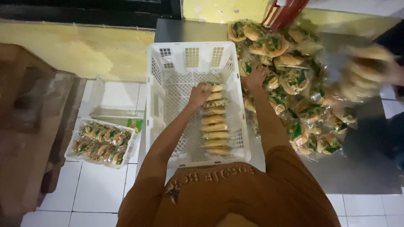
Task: The person packs individually wrapped sandwiches or bread rolls into a white plastic crate.
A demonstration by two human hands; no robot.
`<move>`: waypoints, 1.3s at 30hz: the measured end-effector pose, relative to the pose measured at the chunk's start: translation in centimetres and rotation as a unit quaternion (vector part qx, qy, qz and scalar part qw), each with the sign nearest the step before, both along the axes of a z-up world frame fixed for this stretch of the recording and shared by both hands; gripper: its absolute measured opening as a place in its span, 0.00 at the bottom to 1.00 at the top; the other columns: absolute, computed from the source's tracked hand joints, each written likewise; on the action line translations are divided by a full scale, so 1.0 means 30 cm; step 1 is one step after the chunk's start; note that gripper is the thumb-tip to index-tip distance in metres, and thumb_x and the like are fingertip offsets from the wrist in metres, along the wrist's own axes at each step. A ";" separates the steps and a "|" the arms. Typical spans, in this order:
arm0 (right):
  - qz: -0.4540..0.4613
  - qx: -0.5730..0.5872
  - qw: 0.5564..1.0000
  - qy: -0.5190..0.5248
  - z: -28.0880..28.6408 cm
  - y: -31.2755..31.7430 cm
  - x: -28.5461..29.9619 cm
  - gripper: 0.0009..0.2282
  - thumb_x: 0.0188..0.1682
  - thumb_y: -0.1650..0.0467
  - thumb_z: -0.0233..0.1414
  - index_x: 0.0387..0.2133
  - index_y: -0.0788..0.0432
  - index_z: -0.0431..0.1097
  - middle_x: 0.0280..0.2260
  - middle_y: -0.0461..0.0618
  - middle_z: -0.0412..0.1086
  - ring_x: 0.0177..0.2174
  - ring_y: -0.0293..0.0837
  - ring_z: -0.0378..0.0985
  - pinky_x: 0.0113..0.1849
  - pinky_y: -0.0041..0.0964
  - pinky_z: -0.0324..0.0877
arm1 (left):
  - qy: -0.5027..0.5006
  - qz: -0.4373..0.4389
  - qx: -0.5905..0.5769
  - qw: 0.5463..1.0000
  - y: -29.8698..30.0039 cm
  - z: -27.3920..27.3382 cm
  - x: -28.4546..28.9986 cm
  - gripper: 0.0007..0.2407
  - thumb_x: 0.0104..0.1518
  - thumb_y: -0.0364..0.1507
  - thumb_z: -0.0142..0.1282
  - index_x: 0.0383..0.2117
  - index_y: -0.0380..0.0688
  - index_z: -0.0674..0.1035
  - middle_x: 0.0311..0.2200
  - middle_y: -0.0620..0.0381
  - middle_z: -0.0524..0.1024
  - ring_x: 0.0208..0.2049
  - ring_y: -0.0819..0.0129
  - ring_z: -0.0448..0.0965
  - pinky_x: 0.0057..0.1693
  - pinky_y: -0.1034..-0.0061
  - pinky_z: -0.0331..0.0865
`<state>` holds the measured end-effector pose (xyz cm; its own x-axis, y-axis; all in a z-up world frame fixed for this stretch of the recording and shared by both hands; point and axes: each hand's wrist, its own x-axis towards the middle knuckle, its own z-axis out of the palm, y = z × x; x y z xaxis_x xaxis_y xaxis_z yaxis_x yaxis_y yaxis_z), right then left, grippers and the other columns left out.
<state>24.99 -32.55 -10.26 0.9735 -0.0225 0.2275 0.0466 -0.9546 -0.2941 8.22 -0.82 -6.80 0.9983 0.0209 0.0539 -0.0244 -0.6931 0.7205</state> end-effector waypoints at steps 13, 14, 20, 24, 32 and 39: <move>0.133 0.809 0.570 0.051 0.369 0.103 -0.157 0.28 0.52 0.70 0.53 0.65 0.61 0.51 0.59 0.61 0.61 0.57 0.56 0.71 0.56 0.52 0.76 | 0.085 -0.025 -0.095 0.992 0.042 -0.039 0.021 0.21 0.70 0.44 0.43 0.61 0.47 0.75 0.18 0.41 0.72 0.18 0.55 0.73 0.33 0.53 0.73; 0.184 0.766 0.616 -0.001 0.404 0.124 -0.166 0.27 0.52 0.72 0.51 0.66 0.61 0.51 0.61 0.61 0.61 0.59 0.55 0.69 0.57 0.51 0.74 | 0.070 -0.036 -0.056 0.995 0.042 -0.033 0.016 0.19 0.66 0.40 0.46 0.60 0.49 0.77 0.20 0.39 0.75 0.21 0.48 0.74 0.35 0.51 0.73; 0.297 0.327 0.896 -0.044 0.724 0.367 -0.350 0.21 0.53 0.77 0.44 0.61 0.62 0.63 0.51 0.60 0.72 0.42 0.47 0.78 0.46 0.41 0.75 | -0.057 -0.018 -0.104 0.993 0.060 -0.134 0.054 0.13 0.67 0.35 0.50 0.50 0.46 0.83 0.35 0.37 0.82 0.37 0.45 0.84 0.46 0.56 0.75; 0.431 -0.136 0.876 -0.169 0.625 0.476 -0.355 0.14 0.48 0.73 0.53 0.48 0.59 0.73 0.46 0.55 0.75 0.39 0.51 0.79 0.42 0.45 0.76 | -0.124 -0.041 -0.068 0.989 0.065 -0.143 0.041 0.14 0.61 0.33 0.54 0.48 0.39 0.82 0.35 0.35 0.81 0.37 0.40 0.82 0.46 0.54 0.75; 0.393 -0.179 0.880 -0.198 0.652 0.522 -0.428 0.17 0.47 0.73 0.53 0.51 0.61 0.71 0.43 0.55 0.73 0.41 0.51 0.78 0.40 0.45 0.74 | -0.061 -0.007 -0.094 0.994 0.067 -0.299 0.090 0.14 0.68 0.33 0.54 0.35 0.29 0.83 0.24 0.37 0.78 0.28 0.44 0.75 0.38 0.52 0.71; 0.467 -0.189 0.856 -0.112 0.549 0.524 -0.372 0.17 0.50 0.73 0.51 0.54 0.62 0.69 0.48 0.56 0.73 0.43 0.54 0.78 0.38 0.47 0.74 | 0.058 0.091 -0.169 0.980 0.026 0.143 -0.056 0.16 0.68 0.37 0.51 0.48 0.33 0.78 0.24 0.40 0.81 0.26 0.52 0.83 0.40 0.57 0.75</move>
